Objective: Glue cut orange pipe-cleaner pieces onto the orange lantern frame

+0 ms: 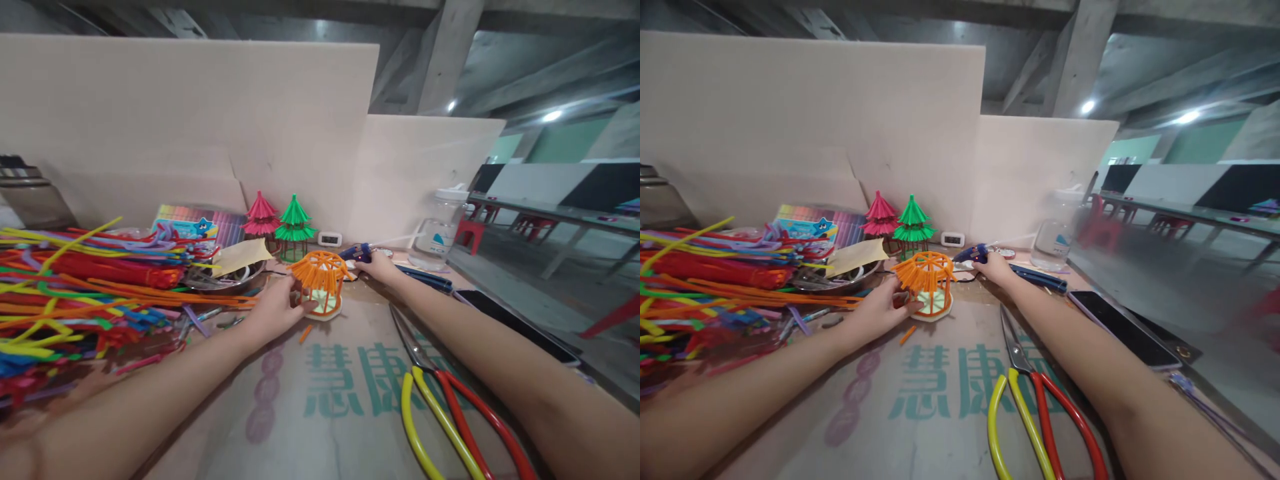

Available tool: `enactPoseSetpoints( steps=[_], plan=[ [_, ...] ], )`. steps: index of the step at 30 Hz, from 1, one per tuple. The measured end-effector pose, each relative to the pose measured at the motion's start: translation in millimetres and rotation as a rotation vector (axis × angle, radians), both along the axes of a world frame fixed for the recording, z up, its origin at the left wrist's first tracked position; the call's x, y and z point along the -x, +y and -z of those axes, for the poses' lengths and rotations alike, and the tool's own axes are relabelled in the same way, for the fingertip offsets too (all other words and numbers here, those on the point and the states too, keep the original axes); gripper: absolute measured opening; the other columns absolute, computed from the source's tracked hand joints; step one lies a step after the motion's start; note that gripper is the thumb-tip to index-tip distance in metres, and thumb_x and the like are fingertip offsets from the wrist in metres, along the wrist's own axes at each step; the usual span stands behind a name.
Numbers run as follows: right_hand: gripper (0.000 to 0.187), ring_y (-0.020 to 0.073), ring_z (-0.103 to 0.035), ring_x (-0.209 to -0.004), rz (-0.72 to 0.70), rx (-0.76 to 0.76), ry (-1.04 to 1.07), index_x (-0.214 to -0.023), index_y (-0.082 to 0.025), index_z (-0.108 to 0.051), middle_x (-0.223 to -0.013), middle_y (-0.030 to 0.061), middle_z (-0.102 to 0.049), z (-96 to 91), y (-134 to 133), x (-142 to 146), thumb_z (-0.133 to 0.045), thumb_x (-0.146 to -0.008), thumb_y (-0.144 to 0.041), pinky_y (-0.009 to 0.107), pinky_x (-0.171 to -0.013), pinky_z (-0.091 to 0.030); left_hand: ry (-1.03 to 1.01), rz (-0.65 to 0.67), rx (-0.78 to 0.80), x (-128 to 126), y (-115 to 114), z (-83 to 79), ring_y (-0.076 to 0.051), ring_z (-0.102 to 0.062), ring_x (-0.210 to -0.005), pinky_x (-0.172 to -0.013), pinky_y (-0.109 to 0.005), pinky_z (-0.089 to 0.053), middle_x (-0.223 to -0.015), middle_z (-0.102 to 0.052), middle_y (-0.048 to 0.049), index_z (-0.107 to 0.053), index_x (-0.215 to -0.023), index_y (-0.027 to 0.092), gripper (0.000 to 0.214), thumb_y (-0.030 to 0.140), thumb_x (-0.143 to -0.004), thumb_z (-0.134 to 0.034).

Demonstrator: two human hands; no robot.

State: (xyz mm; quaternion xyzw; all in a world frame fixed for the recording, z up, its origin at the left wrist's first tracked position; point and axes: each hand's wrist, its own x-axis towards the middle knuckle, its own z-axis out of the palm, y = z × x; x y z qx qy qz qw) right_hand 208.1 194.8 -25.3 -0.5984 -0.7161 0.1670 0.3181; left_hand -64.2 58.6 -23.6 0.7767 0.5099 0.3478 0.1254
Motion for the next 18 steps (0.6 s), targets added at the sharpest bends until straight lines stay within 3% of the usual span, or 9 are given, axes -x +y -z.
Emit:
enactPoseSetpoints(
  steps=[7,14,18],
  plan=[
    [0.027,0.023,-0.069,-0.065,0.039,-0.018,0.092,-0.088,-0.01,-0.071,-0.066,0.0106,-0.073,-12.7,-31,-8,-0.062,-0.083,-0.036,0.028,-0.061,-0.049,0.118,-0.042,-0.058,-1,-2,-4.7,-0.029,-0.062,-0.089,-0.072,-0.039,-0.051,-0.098,-0.064,-0.0115,-0.06,-0.1,0.017,0.039,0.05,-0.08,-0.063],
    [0.037,0.0251,-0.071,-0.078,0.006,-0.104,0.166,-0.11,-0.017,-0.069,-0.071,0.0059,-0.075,-26.8,-106,-24,-0.054,-0.089,-0.044,0.033,-0.073,-0.052,0.091,0.007,-0.142,-2,-3,-4.3,-0.028,-0.061,-0.101,-0.086,-0.04,-0.05,-0.11,-0.062,-0.0101,-0.057,-0.113,0.019,0.036,0.042,-0.085,-0.059],
    [0.035,0.0231,-0.07,-0.077,-0.078,-0.236,0.218,-0.11,-0.023,-0.068,-0.074,0.0028,-0.074,-26.6,-146,-23,-0.05,-0.092,-0.047,0.035,-0.078,-0.051,0.108,-0.009,-0.151,1,-2,-0.3,-0.03,-0.059,-0.109,-0.094,-0.045,-0.047,-0.116,-0.062,-0.0125,-0.056,-0.115,0.018,0.036,0.041,-0.087,-0.057]
  ],
)
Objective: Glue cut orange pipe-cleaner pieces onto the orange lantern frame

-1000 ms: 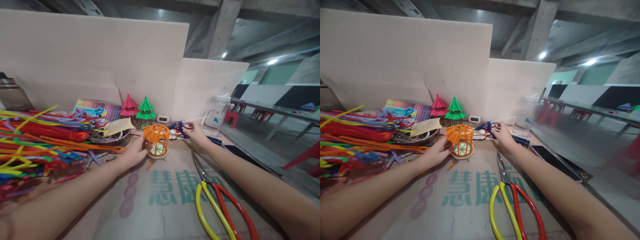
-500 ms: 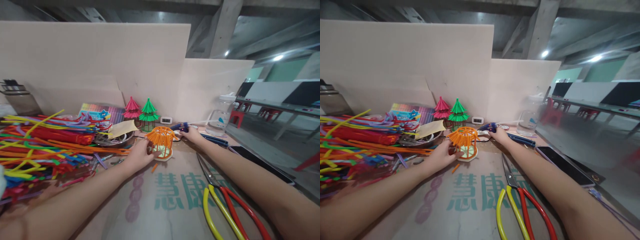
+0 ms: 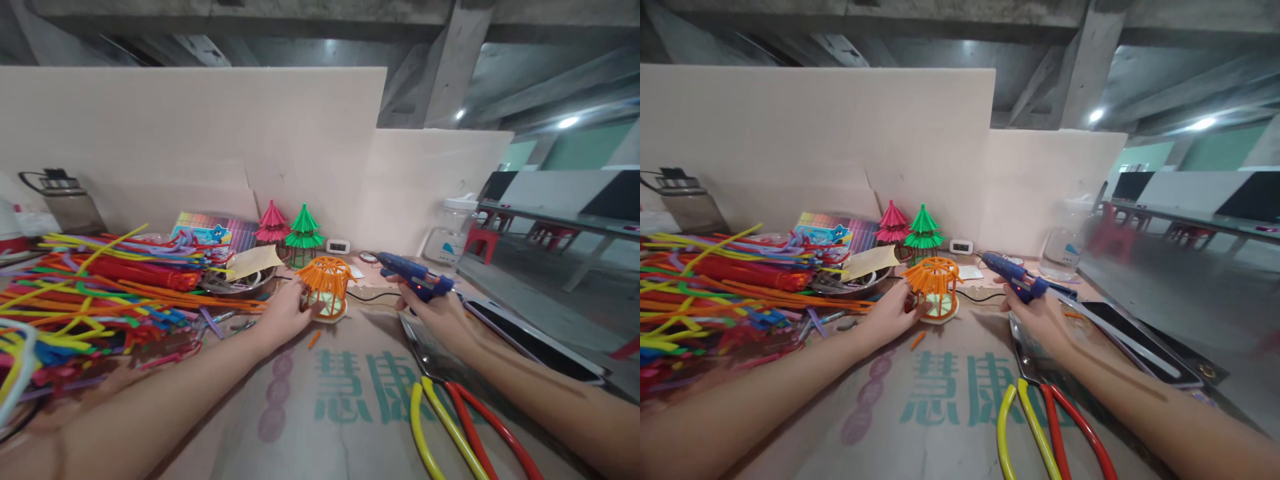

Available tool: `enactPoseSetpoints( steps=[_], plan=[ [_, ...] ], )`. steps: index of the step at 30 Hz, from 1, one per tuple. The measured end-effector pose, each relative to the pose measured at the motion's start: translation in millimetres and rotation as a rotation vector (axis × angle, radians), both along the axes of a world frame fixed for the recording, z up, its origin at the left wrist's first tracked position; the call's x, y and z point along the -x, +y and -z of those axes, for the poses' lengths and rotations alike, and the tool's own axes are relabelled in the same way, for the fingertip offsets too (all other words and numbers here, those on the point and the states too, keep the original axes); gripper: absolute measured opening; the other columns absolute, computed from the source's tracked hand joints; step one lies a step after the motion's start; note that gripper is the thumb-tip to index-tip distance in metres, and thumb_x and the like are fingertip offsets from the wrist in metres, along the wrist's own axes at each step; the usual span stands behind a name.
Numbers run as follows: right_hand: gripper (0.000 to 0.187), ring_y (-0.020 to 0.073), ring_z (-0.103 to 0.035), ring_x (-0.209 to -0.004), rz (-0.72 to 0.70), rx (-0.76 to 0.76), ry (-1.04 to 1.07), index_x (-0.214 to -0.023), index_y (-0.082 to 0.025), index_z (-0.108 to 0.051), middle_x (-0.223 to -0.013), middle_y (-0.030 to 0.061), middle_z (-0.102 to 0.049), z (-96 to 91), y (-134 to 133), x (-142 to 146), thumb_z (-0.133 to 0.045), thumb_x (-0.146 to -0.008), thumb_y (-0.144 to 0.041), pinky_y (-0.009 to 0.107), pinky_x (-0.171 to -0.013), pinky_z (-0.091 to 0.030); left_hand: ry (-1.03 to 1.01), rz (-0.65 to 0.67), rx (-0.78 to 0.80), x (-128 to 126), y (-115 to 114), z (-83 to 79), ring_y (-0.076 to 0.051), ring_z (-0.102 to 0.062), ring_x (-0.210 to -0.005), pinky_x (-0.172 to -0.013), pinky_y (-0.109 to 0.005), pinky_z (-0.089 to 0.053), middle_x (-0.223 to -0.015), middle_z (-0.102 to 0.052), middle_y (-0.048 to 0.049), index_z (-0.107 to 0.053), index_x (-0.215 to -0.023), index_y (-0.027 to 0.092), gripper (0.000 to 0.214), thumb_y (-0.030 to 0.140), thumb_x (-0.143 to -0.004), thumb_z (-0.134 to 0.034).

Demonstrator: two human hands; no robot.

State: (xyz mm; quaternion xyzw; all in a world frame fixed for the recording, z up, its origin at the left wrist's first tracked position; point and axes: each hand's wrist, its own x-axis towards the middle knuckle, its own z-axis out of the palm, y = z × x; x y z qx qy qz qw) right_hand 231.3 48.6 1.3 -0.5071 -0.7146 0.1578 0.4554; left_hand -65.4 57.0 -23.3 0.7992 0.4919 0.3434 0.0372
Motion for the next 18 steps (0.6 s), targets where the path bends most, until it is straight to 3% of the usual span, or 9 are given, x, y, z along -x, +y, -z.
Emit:
enactPoseSetpoints(
  steps=[6,11,15,18],
  plan=[
    [0.04,0.0214,-0.064,-0.066,-0.056,-0.01,0.054,-0.065,-0.024,-0.061,-0.06,0.002,-0.064,11.5,-17,10,-0.051,-0.09,-0.054,0.035,-0.072,-0.052,0.045,-0.031,-0.001,0,-2,-4.0,-0.031,-0.06,-0.105,-0.092,-0.045,-0.048,-0.107,-0.064,-0.013,-0.06,-0.101,0.018,0.025,0.037,-0.086,-0.059],
    [0.036,0.0231,-0.069,-0.082,-0.043,-0.017,0.136,-0.079,-0.024,-0.067,-0.077,0.003,-0.071,22.6,-8,5,-0.052,-0.09,-0.055,0.038,-0.086,-0.051,0.043,0.006,-0.096,-4,-6,-10.4,-0.028,-0.059,-0.107,-0.095,-0.042,-0.047,-0.109,-0.065,-0.0093,-0.059,-0.108,0.02,0.026,0.034,-0.086,-0.059],
    [0.033,0.0249,-0.07,-0.094,-0.114,-0.018,0.261,-0.102,-0.024,-0.068,-0.102,0.0053,-0.074,21.2,-7,3,-0.054,-0.09,-0.052,0.04,-0.089,-0.052,0.073,-0.086,-0.06,-3,-5,-7.7,-0.029,-0.06,-0.096,-0.085,-0.044,-0.05,-0.096,-0.064,-0.0116,-0.06,-0.093,0.017,0.031,0.047,-0.087,-0.056],
    [0.026,0.0241,-0.068,-0.092,-0.113,-0.119,0.131,-0.093,-0.025,-0.067,-0.093,0.004,-0.074,9.2,-12,2,-0.055,-0.09,-0.048,0.039,-0.087,-0.051,0.102,-0.093,-0.058,-1,-4,-4.7,-0.028,-0.06,-0.09,-0.08,-0.044,-0.051,-0.092,-0.062,-0.0115,-0.057,-0.088,0.016,0.035,0.051,-0.089,-0.051]
  ],
)
